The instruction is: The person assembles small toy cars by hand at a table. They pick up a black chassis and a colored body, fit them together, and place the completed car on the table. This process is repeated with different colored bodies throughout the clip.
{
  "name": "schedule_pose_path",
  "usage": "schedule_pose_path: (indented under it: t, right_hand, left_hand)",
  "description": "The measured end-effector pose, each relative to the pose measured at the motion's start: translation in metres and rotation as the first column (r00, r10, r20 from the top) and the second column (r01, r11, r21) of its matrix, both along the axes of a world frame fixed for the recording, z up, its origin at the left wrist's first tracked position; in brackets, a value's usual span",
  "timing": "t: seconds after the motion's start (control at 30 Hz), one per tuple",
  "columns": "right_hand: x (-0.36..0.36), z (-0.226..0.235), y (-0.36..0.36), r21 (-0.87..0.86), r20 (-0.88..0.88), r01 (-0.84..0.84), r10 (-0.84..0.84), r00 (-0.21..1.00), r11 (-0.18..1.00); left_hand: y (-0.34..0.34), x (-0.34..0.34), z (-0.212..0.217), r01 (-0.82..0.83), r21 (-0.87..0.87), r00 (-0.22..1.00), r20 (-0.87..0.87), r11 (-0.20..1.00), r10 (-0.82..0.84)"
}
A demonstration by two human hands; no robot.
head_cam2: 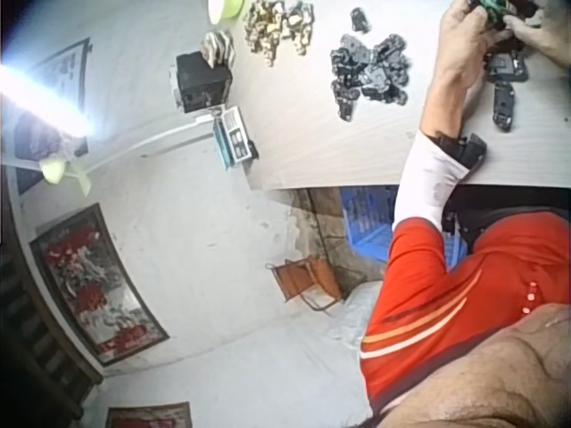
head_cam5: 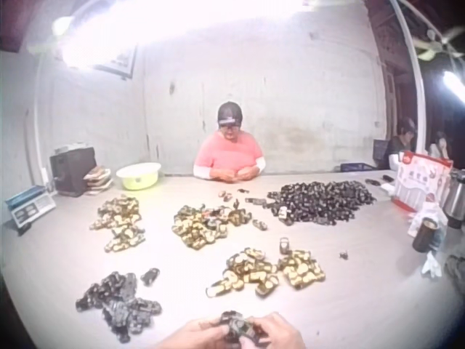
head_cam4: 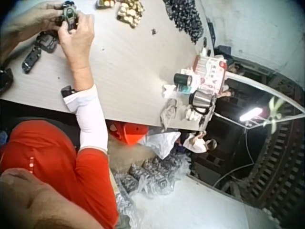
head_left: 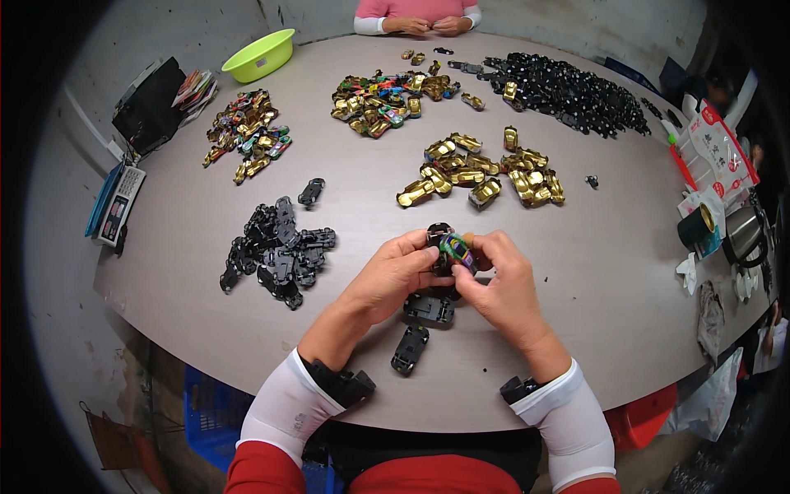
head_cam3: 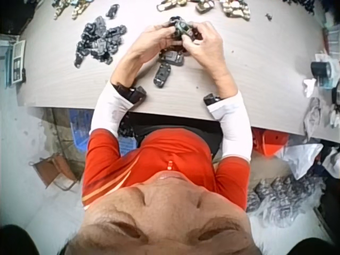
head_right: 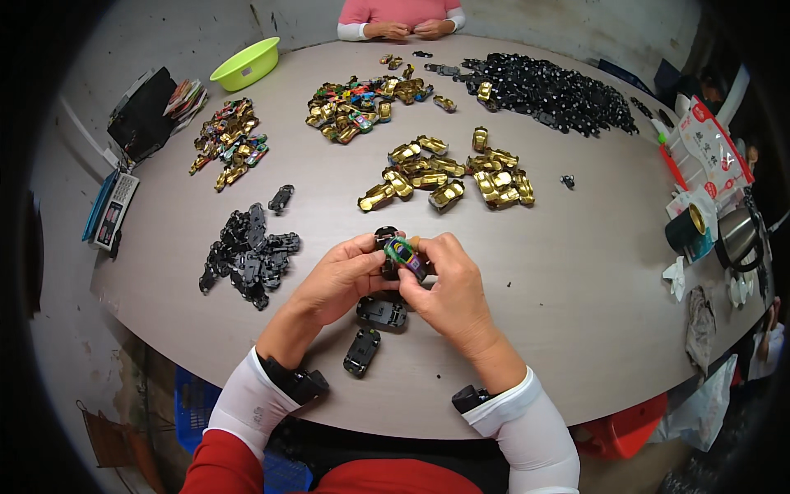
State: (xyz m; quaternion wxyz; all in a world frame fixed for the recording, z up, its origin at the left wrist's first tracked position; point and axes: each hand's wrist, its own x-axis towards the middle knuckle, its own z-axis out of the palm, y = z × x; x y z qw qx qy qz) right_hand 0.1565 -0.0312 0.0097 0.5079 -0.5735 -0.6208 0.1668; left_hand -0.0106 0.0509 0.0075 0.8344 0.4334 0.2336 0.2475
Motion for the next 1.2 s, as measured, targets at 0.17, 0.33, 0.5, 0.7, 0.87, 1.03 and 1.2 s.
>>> schedule_pose_path:
  t: [0.17,0.33,0.5,0.7,0.87,1.03,1.2]
  right_hand:
    - [0.025,-0.003,0.002,0.029,0.298,0.159,-0.160,0.941,0.987]
    - [0.038,-0.006,0.002,-0.007,0.461,0.196,-0.171,0.871,0.980]
    - [0.033,-0.007,0.003,-0.098,0.256,0.149,-0.119,0.959,0.984]
    - [0.034,-0.007,0.001,-0.027,0.436,0.209,-0.177,0.882,0.978]
    - [0.032,-0.003,0.001,-0.013,0.426,0.175,-0.153,0.892,0.985]
    - [0.031,-0.004,0.001,-0.010,0.429,0.161,-0.141,0.892,0.987]
    - [0.038,-0.010,0.002,-0.014,0.506,0.143,-0.116,0.855,0.990]
  left_hand:
    - [0.005,-0.002,-0.003,-0.090,-0.055,0.996,-0.027,0.994,0.089]
    - [0.005,-0.002,-0.003,-0.100,-0.092,0.995,-0.007,0.991,0.100]
    - [0.001,0.001,-0.002,-0.176,-0.020,0.983,-0.057,0.984,0.175]
    - [0.002,-0.002,-0.002,-0.198,0.004,0.977,-0.082,0.980,0.198]
    - [0.003,-0.001,-0.005,-0.208,0.045,0.972,-0.099,0.977,0.212]
    - [0.004,-0.002,-0.007,-0.206,0.027,0.975,-0.083,0.978,0.208]
    - [0.003,-0.002,-0.001,-0.175,-0.043,0.982,-0.079,0.984,0.171]
